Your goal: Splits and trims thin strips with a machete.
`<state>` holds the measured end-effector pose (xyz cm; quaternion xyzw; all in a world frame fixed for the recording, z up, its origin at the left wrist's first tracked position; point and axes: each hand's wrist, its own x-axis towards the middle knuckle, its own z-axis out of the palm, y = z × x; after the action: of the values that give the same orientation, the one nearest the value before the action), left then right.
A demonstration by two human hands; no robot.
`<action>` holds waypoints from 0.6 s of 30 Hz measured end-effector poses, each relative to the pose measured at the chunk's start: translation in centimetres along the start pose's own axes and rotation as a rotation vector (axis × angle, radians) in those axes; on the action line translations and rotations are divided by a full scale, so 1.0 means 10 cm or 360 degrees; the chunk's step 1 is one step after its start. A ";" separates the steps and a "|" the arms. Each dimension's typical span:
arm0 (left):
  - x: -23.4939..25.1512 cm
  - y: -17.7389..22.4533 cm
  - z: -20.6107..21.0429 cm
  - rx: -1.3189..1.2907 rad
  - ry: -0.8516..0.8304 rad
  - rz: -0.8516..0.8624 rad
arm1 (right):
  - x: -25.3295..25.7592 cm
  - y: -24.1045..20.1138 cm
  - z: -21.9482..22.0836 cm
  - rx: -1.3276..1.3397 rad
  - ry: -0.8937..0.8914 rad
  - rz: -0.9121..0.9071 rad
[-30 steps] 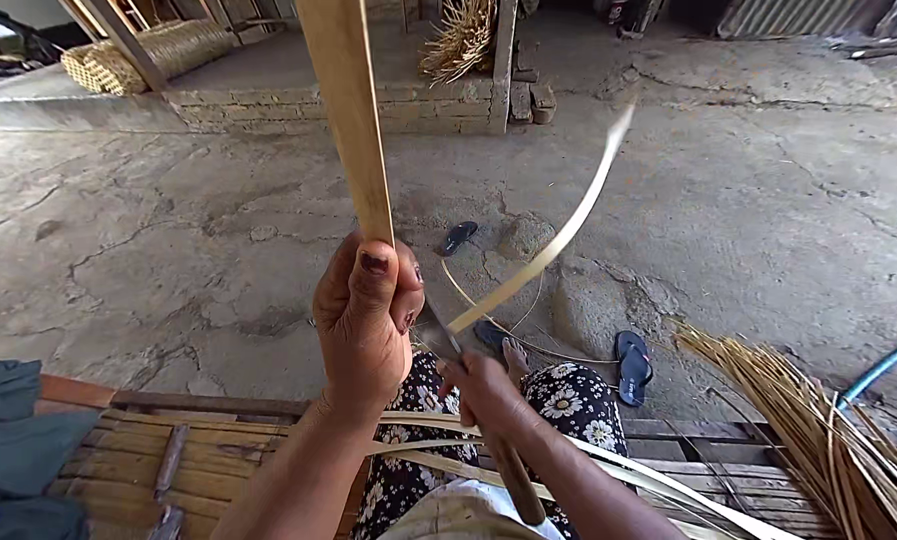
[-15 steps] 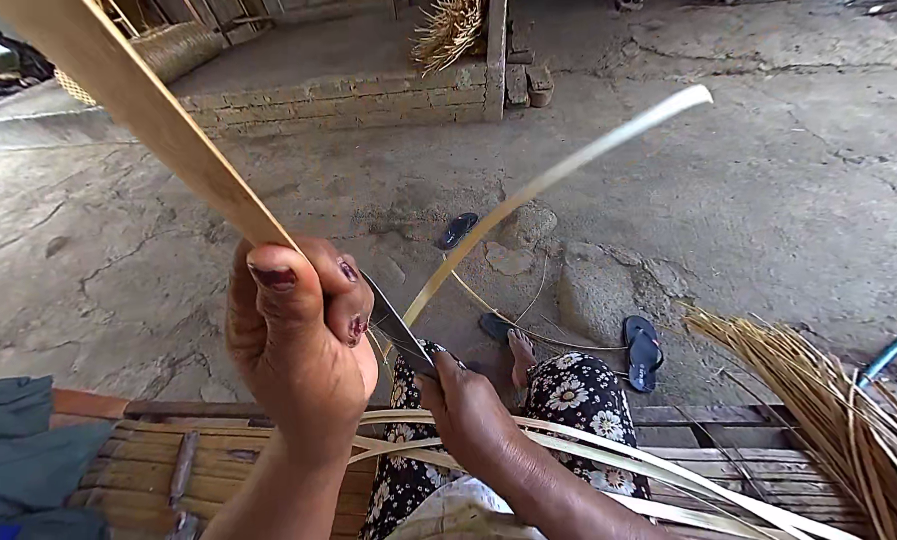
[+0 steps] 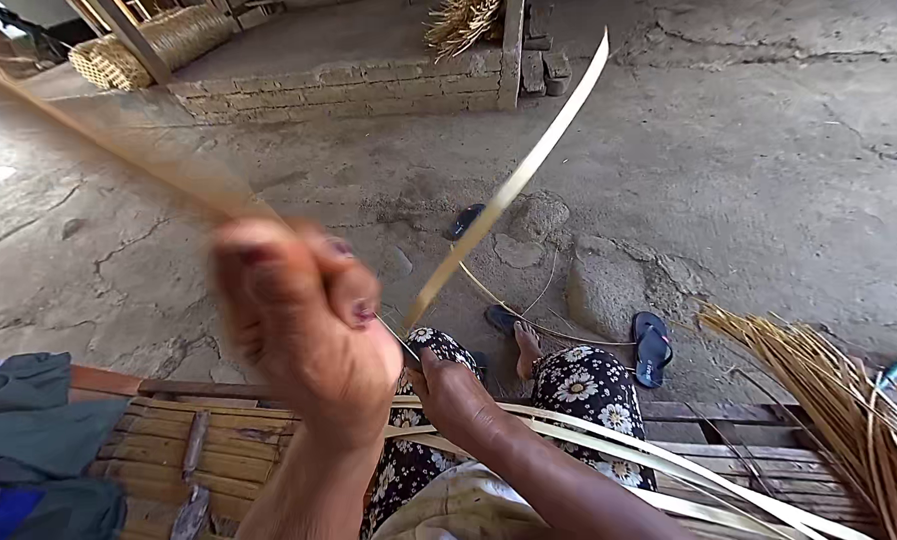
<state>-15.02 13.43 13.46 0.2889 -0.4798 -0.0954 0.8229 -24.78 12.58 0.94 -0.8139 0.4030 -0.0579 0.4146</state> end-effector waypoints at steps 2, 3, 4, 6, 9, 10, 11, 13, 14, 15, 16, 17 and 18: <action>-0.04 -0.05 -0.01 -0.0064 0.0002 -0.0004 | 0.11 0.05 0.00 -0.0084 -0.0148 0.0102; -0.02 -0.08 -0.03 -0.0080 0.0004 0.0012 | 0.13 0.05 -0.04 -0.0068 -0.0143 0.0106; -0.02 -0.10 -0.06 -0.0078 0.0009 0.0011 | 0.08 0.03 -0.08 -0.0017 -0.0116 0.0097; -0.02 -0.12 -0.10 -0.0073 0.0023 0.0007 | -0.06 -0.07 -0.17 0.0067 0.0061 -0.0025; 0.02 -0.08 -0.03 -0.0058 0.0045 -0.0020 | -0.03 -0.04 -0.08 -0.0010 0.0219 -0.0136; 0.00 -0.04 0.02 -0.0045 0.0022 -0.0024 | 0.05 0.03 -0.02 -0.0076 -0.0023 0.0008; -0.03 -0.04 0.04 -0.0055 -0.0015 -0.0036 | 0.12 0.11 0.03 -0.0131 -0.0140 0.0101; -0.02 -0.09 0.02 -0.0136 -0.0024 0.0011 | 0.23 0.16 0.00 -0.0114 -0.0189 0.0166; -0.02 -0.10 0.00 -0.0153 -0.0018 0.0020 | 0.22 0.15 -0.02 0.0007 -0.0199 0.0201; -0.02 -0.10 -0.02 -0.0171 -0.0021 0.0013 | 0.18 0.15 -0.05 0.0180 -0.0208 0.0246; -0.01 -0.09 -0.03 -0.0188 -0.0034 0.0009 | 0.15 0.11 -0.10 0.0382 -0.0211 0.0302; 0.00 -0.08 -0.04 -0.0215 -0.0047 -0.0001 | 0.14 0.07 -0.17 0.0555 -0.0208 0.0350; 0.00 -0.08 -0.02 -0.0244 -0.0065 -0.0021 | 0.13 0.05 -0.24 0.0657 -0.0192 0.0359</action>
<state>-14.77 12.85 12.91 0.2262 -0.4860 -0.1431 0.8320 -25.20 9.99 1.80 -0.6637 0.4456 -0.0436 0.5992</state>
